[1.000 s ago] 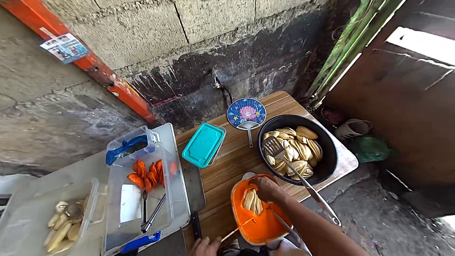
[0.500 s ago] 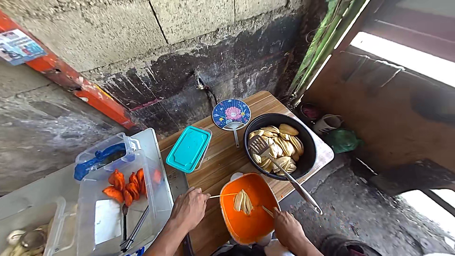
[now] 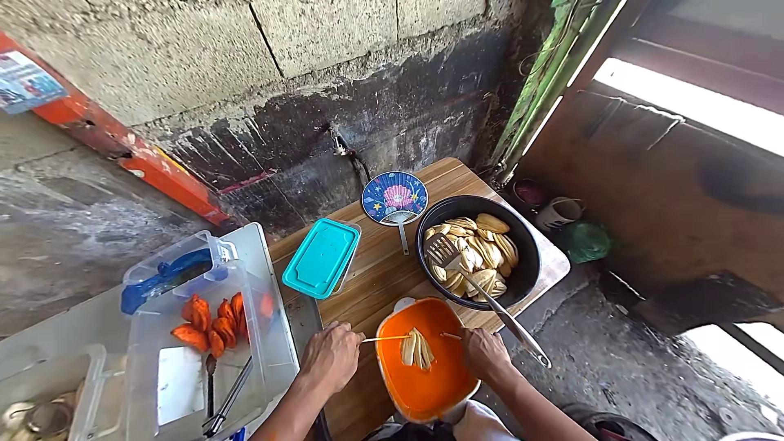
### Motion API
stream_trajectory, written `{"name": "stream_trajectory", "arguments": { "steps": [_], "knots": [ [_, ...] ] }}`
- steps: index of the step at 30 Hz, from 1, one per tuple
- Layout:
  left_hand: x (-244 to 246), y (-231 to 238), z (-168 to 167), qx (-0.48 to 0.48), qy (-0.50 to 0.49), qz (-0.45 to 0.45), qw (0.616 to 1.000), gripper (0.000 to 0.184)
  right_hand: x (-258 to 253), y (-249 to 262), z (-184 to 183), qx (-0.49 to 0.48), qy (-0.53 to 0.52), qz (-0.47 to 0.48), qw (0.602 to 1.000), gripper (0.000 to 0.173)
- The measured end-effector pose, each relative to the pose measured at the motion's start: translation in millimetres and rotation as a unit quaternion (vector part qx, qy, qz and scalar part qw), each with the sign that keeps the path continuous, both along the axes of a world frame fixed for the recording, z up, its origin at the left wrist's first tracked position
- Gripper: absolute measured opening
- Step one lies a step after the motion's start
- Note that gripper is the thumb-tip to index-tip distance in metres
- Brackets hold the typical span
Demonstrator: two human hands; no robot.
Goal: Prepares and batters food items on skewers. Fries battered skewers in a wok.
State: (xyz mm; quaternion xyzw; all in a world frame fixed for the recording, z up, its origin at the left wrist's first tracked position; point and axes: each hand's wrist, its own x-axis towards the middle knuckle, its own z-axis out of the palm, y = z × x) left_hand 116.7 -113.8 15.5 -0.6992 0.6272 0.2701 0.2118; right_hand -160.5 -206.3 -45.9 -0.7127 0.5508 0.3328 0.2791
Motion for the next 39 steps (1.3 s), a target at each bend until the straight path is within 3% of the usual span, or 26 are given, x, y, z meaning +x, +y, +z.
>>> {"name": "stream_trajectory", "arguments": {
  "steps": [12,23,29,32,39],
  "knots": [
    [-10.1,-4.5,8.8,0.025,-0.014,-0.03,0.999,0.036,7.1,-16.4,-7.3,-0.003,-0.009,0.049,0.999,0.033],
    [-35.7,15.2,-23.1,-0.007,0.001,0.019,1.0,0.038,13.8,-7.1,-2.6,-0.015,-0.073,0.114,0.991,0.029],
    [-38.4,25.6,-28.3,-0.014,-0.004,0.071,0.997,0.04,9.4,-2.1,19.0,-0.082,0.005,-0.009,0.997,0.036],
    [-34.0,30.1,-25.7,-0.005,-0.011,0.104,0.995,0.039,2.1,1.2,11.0,-0.079,0.033,-0.045,0.995,0.035],
    [-26.3,24.7,-22.9,0.007,-0.024,0.114,0.993,0.038,1.6,10.9,11.3,-0.039,-0.079,-0.043,0.995,0.037]
  ]
}}
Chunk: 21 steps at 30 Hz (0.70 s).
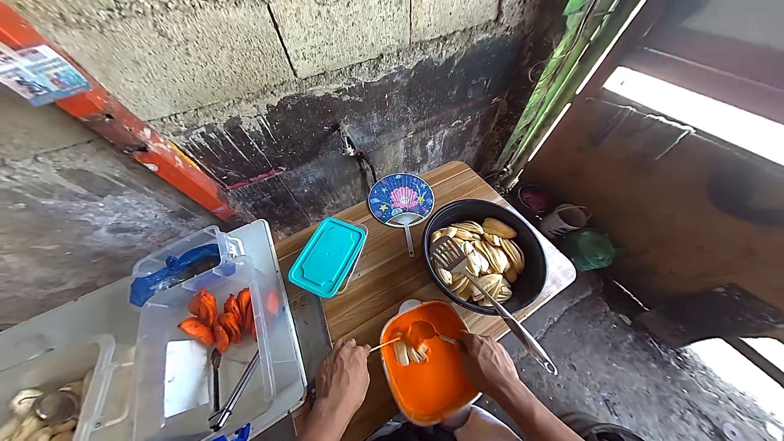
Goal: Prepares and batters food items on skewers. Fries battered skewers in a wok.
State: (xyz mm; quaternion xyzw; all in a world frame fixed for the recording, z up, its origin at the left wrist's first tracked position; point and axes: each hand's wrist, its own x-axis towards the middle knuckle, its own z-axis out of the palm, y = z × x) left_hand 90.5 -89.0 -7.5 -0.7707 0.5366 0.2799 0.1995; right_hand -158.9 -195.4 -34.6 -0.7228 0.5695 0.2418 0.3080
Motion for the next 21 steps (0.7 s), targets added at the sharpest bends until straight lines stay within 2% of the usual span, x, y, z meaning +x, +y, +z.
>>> {"name": "stream_trajectory", "arguments": {
  "steps": [5,9,11,16,21],
  "knots": [
    [-1.3,-3.1,2.1,0.003,-0.002,0.0,1.0,0.037,1.2,-6.0,-0.9,-0.023,0.106,-0.04,0.993,0.037],
    [-2.7,-0.9,2.6,0.0,0.0,-0.004,1.0,0.036,9.4,-5.1,4.5,0.023,0.019,-0.008,1.0,0.037],
    [-3.7,-1.6,2.0,0.001,-0.001,-0.005,1.0,0.037,9.7,-4.3,7.6,0.01,-0.017,0.003,1.0,0.037],
    [-5.4,0.2,1.2,-0.002,-0.004,0.003,1.0,0.037,5.2,-9.8,8.8,-0.018,0.103,-0.02,0.994,0.035],
    [-6.9,1.2,0.3,-0.006,-0.007,0.007,1.0,0.037,0.0,-5.9,8.5,-0.002,0.021,0.002,1.0,0.039]
  ]
}}
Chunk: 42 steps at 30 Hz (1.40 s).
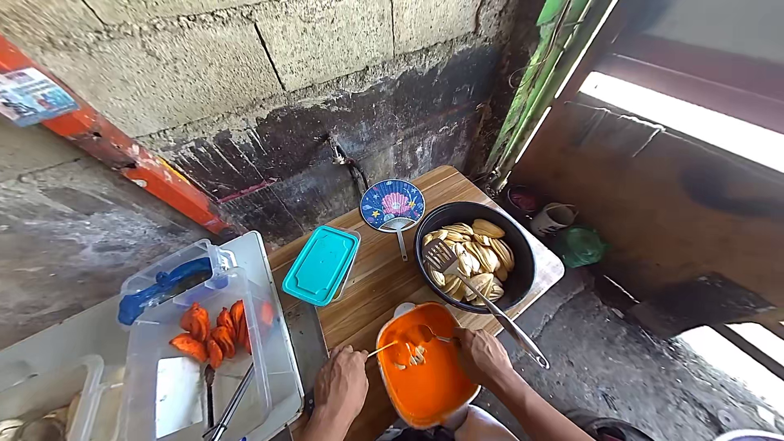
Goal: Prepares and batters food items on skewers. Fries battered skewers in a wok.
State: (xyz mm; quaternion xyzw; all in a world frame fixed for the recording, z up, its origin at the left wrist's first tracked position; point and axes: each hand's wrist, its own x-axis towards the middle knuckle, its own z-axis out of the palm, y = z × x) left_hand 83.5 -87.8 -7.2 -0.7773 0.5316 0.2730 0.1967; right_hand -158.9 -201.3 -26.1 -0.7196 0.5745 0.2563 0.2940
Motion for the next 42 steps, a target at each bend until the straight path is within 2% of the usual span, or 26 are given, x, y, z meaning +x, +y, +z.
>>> {"name": "stream_trajectory", "arguments": {
  "steps": [5,9,13,17,20,22,24,30,35,39,42],
  "knots": [
    [-2.2,1.8,-1.3,-0.014,-0.008,0.004,1.0,0.037,-1.0,5.5,3.3,-0.011,0.092,-0.001,0.996,0.034],
    [-2.7,1.6,-2.0,-0.011,-0.014,0.008,1.0,0.037,-9.6,13.9,4.2,-0.007,0.025,0.03,0.999,0.039],
    [-4.2,1.5,-2.4,-0.012,-0.012,0.016,1.0,0.037,-14.2,17.1,6.7,-0.016,0.096,0.007,0.995,0.033],
    [-5.9,1.7,-0.9,-0.012,-0.012,0.017,1.0,0.038,-15.4,25.1,6.0,-0.002,0.033,0.033,0.999,0.037],
    [-6.9,3.2,-1.9,-0.013,-0.01,0.025,1.0,0.038,-17.9,27.4,9.2,-0.015,0.077,0.008,0.997,0.034],
    [-5.2,2.1,-5.1,-0.009,0.004,0.038,0.999,0.037,-20.3,28.4,7.5,0.006,0.092,0.006,0.996,0.032],
    [0.5,-2.0,-8.7,0.012,0.04,0.067,0.997,0.039,-21.4,28.7,5.8,0.02,0.06,0.022,0.998,0.034],
    [18.9,-11.4,-39.4,0.082,0.2,0.131,0.968,0.037,-8.3,16.5,0.1,-0.029,-0.036,0.029,0.999,0.038],
    [20.1,-8.4,-46.1,0.064,0.21,0.151,0.964,0.034,-11.2,20.2,-8.5,-0.052,0.0,0.007,0.999,0.04],
    [19.7,-4.8,-47.1,0.058,0.215,0.156,0.962,0.035,-12.5,35.7,-15.8,-0.067,-0.05,0.053,0.995,0.037],
    [19.0,-4.8,-46.8,0.057,0.216,0.157,0.962,0.035,-13.1,38.2,-23.3,-0.081,-0.027,0.031,0.996,0.036]
  ]
}}
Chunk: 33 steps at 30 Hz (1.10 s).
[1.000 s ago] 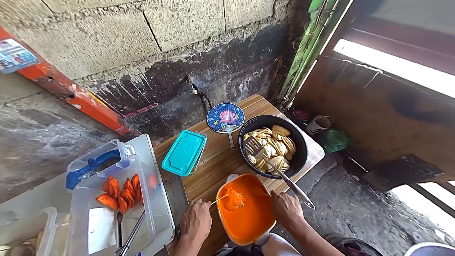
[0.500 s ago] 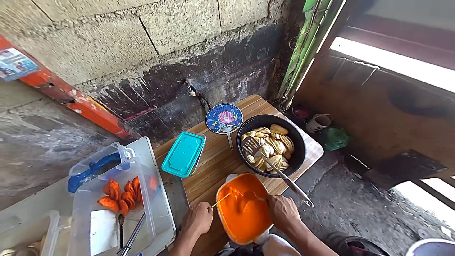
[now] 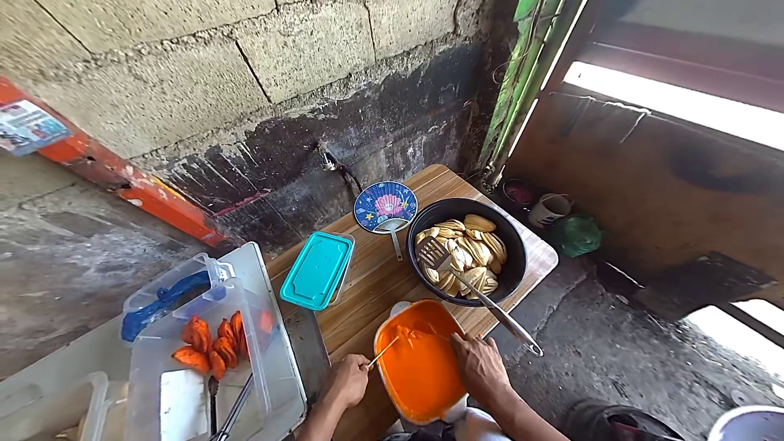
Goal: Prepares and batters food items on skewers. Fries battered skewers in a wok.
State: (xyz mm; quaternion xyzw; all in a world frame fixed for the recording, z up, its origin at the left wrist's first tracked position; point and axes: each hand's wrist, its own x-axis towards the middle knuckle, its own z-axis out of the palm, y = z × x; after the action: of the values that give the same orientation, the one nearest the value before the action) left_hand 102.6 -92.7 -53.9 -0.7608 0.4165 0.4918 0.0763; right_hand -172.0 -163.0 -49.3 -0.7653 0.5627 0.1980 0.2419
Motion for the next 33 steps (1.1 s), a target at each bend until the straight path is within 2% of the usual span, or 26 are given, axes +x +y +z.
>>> {"name": "stream_trajectory", "arguments": {
  "steps": [2,7,11,16,21,27,31,33],
  "knots": [
    [-0.1,-0.7,1.9,0.001,-0.002,0.0,1.0,0.035,-4.5,-0.2,-0.1,-0.01,-0.001,-0.026,1.0,0.037],
    [-0.9,-0.2,0.9,-0.001,0.0,-0.002,1.0,0.035,-0.5,4.5,-4.7,0.008,-0.048,0.02,0.999,0.036],
    [-0.6,0.0,1.8,-0.003,-0.004,0.001,1.0,0.034,1.4,1.7,-0.9,-0.004,-0.019,-0.029,0.999,0.037],
    [-0.3,0.1,-1.2,-0.003,0.001,0.001,1.0,0.034,0.8,4.2,-3.0,0.02,-0.042,0.029,0.998,0.035],
    [0.3,0.7,1.8,-0.002,-0.006,0.005,1.0,0.034,2.5,0.3,-3.0,0.0,-0.01,-0.045,0.999,0.038],
    [-0.5,-0.4,2.0,0.003,-0.008,0.0,1.0,0.035,-3.0,2.7,-12.0,0.008,-0.043,0.019,0.999,0.037],
    [-2.2,0.9,5.1,0.004,-0.011,0.0,1.0,0.035,1.9,-6.8,-15.0,0.014,-0.014,-0.051,0.999,0.04],
    [-2.1,0.2,6.7,0.004,-0.011,0.0,1.0,0.035,-3.1,-7.8,-12.1,0.0,-0.019,-0.051,0.999,0.041]
  ]
}}
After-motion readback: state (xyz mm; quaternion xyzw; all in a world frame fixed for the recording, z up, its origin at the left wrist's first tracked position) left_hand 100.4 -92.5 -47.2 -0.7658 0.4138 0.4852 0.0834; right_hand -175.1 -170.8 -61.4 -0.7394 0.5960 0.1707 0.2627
